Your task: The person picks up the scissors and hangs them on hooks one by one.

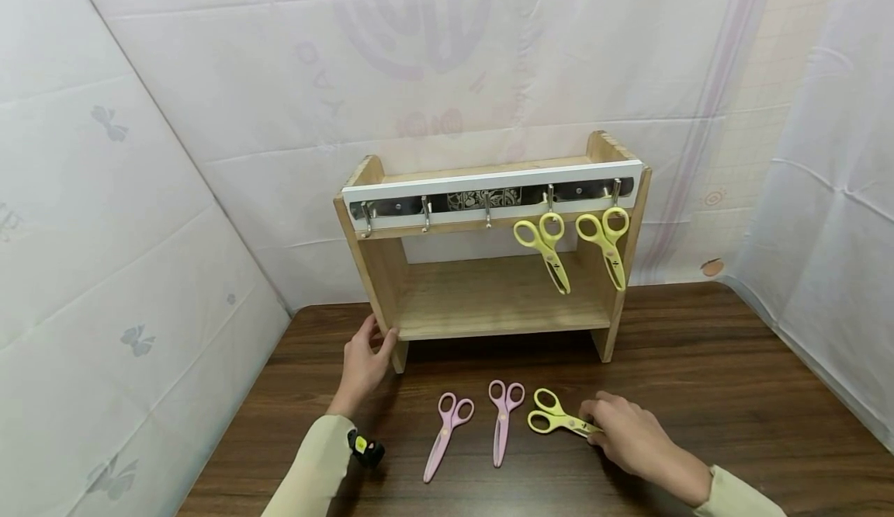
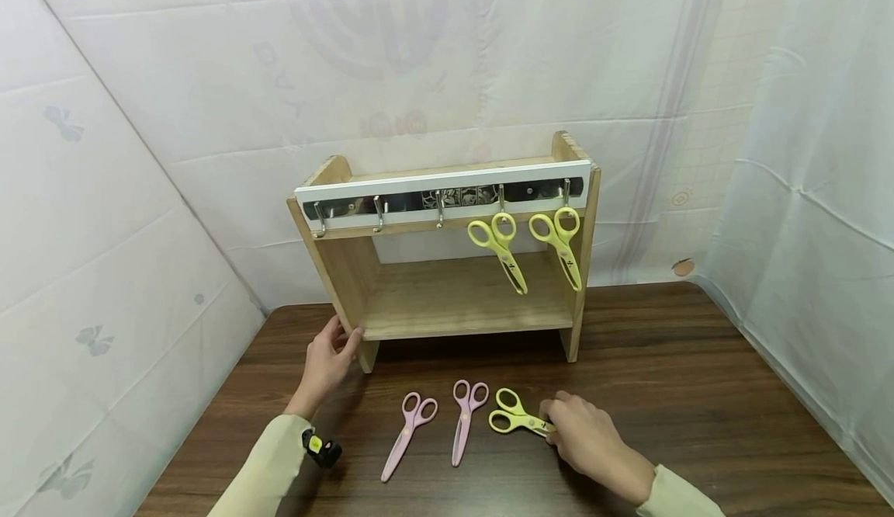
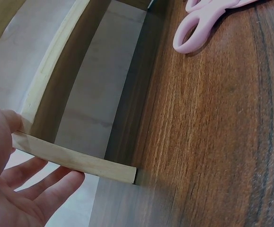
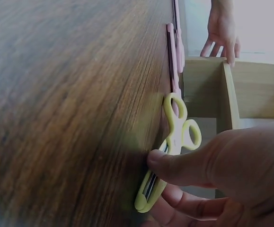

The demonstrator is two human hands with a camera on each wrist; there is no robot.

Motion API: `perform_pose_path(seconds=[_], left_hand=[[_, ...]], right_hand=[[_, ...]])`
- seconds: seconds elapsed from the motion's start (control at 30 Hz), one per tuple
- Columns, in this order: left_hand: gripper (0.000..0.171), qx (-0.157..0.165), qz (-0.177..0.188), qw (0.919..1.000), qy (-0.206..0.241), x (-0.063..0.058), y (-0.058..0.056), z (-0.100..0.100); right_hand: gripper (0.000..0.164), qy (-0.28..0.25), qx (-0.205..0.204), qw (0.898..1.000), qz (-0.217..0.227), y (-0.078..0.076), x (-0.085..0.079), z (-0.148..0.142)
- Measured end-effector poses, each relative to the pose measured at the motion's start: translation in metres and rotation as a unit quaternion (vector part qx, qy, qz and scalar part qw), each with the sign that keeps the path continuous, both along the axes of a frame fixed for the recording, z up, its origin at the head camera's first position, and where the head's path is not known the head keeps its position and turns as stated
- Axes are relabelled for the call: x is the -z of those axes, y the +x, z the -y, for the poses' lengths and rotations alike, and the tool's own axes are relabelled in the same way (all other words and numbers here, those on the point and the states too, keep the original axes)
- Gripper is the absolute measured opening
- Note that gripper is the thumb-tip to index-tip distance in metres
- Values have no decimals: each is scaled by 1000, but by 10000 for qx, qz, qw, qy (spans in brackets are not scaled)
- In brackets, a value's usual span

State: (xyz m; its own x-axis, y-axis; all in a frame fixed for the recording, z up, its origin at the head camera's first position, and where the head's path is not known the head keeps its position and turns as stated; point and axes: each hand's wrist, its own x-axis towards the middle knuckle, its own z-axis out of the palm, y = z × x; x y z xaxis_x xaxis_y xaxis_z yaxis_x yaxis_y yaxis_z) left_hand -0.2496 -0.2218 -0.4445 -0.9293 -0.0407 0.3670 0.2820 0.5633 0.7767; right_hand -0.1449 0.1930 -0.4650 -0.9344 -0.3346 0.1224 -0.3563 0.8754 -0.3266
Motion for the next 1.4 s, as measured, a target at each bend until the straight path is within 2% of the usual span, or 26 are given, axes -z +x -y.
perform_pose_path(seconds=[0.37,0.5,0.63,0.8,1.03,1.4], left_hand=[[47,-32,-57,10000,-33,-1,1,-1],[46,-29,-55,10000,-30,-1,1,0],[45,-12,-50,10000,-11,-2,0,1],[45,-22,-55,10000,-4,-2,0,1],[45,-6,-114,9999,-35,-1,-1,0],[45,7,-124,9999,-14,2,-1,0]], right_hand=[[33,-43,0,10000,50,-1,1,-1],[33,-78,-165,9998,5,-2,1,-2],[37,-42,-408,9989,-231,-3,-3,-4],[41,104,-558,9962,-658,-7,-17,-6],[36,351,-529,9909,-1185,-13,-42,-6],[32,204,-736,9730,-2176,-19,-84,0]])
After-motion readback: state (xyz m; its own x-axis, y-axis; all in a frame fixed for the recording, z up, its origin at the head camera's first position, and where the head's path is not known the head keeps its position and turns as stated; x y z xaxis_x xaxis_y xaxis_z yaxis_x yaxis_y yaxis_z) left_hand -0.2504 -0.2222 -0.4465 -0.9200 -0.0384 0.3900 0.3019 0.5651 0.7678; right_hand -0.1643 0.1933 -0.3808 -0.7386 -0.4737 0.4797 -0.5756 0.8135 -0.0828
